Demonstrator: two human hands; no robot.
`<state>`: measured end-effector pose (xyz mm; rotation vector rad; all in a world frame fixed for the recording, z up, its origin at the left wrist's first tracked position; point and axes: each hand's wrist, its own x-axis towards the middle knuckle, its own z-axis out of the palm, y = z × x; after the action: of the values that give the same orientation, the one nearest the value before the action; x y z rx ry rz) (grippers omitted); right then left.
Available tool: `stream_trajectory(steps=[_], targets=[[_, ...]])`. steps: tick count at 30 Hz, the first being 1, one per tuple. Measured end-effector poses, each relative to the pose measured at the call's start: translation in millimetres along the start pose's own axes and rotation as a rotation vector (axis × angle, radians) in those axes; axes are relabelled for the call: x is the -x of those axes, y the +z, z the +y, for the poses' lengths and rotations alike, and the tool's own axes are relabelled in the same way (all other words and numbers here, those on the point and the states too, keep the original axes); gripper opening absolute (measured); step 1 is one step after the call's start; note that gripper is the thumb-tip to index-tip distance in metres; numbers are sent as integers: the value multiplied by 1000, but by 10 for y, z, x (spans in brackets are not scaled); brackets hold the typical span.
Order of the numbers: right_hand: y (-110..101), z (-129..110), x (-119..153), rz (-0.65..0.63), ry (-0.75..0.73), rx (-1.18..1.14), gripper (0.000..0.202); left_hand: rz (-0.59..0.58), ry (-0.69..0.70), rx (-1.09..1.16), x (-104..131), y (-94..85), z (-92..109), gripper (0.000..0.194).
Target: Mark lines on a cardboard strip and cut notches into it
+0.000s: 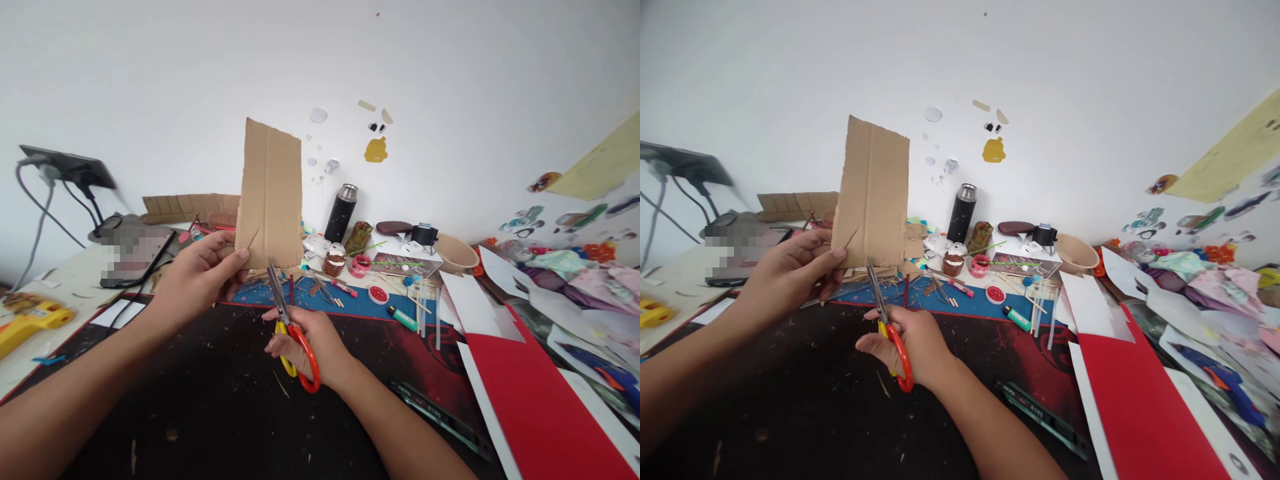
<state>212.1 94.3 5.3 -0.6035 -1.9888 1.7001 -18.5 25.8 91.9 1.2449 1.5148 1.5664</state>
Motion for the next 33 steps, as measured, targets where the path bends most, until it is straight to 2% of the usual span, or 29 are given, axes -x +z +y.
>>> stream_trajectory(steps=[7, 16, 22, 33], targets=[[2, -61, -9, -82, -8, -30, 76, -34, -10, 8, 16, 10, 20, 43], [-7, -54, -19, 39, 47, 0, 71, -64, 0, 4, 12, 41, 22, 42], [0, -106, -6, 38, 27, 45, 63, -75, -5, 6, 23, 93, -25, 41], [21, -108, -6, 72, 41, 50, 64, -78, 5, 37, 39, 120, -59, 39]])
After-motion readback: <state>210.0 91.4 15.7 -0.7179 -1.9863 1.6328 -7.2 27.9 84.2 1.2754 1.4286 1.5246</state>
